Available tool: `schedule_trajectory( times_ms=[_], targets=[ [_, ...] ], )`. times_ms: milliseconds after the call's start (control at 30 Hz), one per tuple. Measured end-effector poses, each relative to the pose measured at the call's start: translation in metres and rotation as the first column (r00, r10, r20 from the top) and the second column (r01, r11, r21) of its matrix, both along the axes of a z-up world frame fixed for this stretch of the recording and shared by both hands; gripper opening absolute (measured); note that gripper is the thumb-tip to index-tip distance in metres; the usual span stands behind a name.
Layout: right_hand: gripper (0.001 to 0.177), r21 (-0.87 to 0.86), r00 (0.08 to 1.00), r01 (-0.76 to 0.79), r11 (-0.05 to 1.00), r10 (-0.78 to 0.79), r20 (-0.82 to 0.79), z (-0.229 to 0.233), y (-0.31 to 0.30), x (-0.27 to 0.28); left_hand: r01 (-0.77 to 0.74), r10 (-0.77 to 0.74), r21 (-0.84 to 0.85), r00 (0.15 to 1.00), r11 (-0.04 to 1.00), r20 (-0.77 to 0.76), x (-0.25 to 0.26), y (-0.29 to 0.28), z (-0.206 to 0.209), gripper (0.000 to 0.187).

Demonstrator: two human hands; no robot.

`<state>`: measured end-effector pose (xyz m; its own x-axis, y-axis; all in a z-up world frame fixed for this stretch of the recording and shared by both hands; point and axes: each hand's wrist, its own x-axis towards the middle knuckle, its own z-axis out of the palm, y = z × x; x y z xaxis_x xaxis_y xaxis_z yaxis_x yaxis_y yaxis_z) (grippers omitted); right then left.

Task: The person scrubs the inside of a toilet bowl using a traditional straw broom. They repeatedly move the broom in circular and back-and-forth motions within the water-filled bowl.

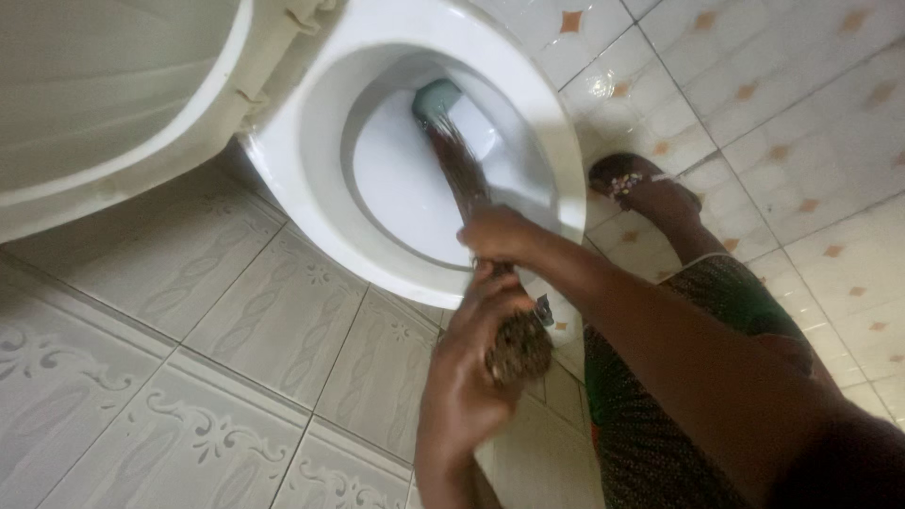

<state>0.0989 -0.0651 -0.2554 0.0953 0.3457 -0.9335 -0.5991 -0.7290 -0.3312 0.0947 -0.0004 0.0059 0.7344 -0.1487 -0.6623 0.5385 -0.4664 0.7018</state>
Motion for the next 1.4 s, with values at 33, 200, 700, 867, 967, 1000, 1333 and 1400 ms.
schedule_trajectory(
  times_ms=[33,200,700,867,967,1000,1333,1400],
  targets=[
    [0.046,0.006,1.000,-0.010,1.000,0.011,-0.018,-0.015,0.006,0.001,-0.029,0.029,-0.009,1.000,1.000,0.012,0.003,-0.002,-0.014,0.055],
    [0.041,0.028,1.000,-0.005,1.000,0.004,0.028,-0.026,0.007,0.007,-0.009,0.008,0.033,1.000,0.999,0.023,0.010,-0.005,-0.019,0.056],
    [0.050,0.145,1.000,0.014,0.989,-0.014,0.001,-0.024,-0.029,0.027,0.380,-0.386,0.255,0.922,0.889,-0.028,0.041,-0.064,-0.020,0.071],
    [0.054,0.162,0.993,-0.082,0.983,0.094,-0.069,0.031,-0.043,0.016,0.438,-0.415,0.096,0.889,0.894,-0.192,0.043,-0.071,0.026,0.071],
    [0.065,0.163,0.997,-0.053,0.985,0.060,-0.038,0.023,-0.043,0.022,0.466,-0.450,0.162,0.884,0.870,-0.126,0.048,-0.076,0.019,0.070],
    [0.061,0.150,0.998,0.013,0.989,-0.005,-0.059,0.013,-0.040,0.025,0.437,-0.427,0.179,0.900,0.882,-0.091,0.048,-0.074,0.011,0.066],
    [0.066,0.127,0.994,0.069,0.990,-0.058,-0.091,0.018,-0.034,0.005,0.446,-0.437,0.194,0.895,0.874,-0.093,0.019,-0.070,0.001,0.058],
    [0.068,0.140,0.992,0.059,0.988,-0.043,-0.116,0.032,-0.043,0.005,0.483,-0.470,0.170,0.876,0.859,-0.110,0.020,-0.077,0.016,0.060]
  ],
)
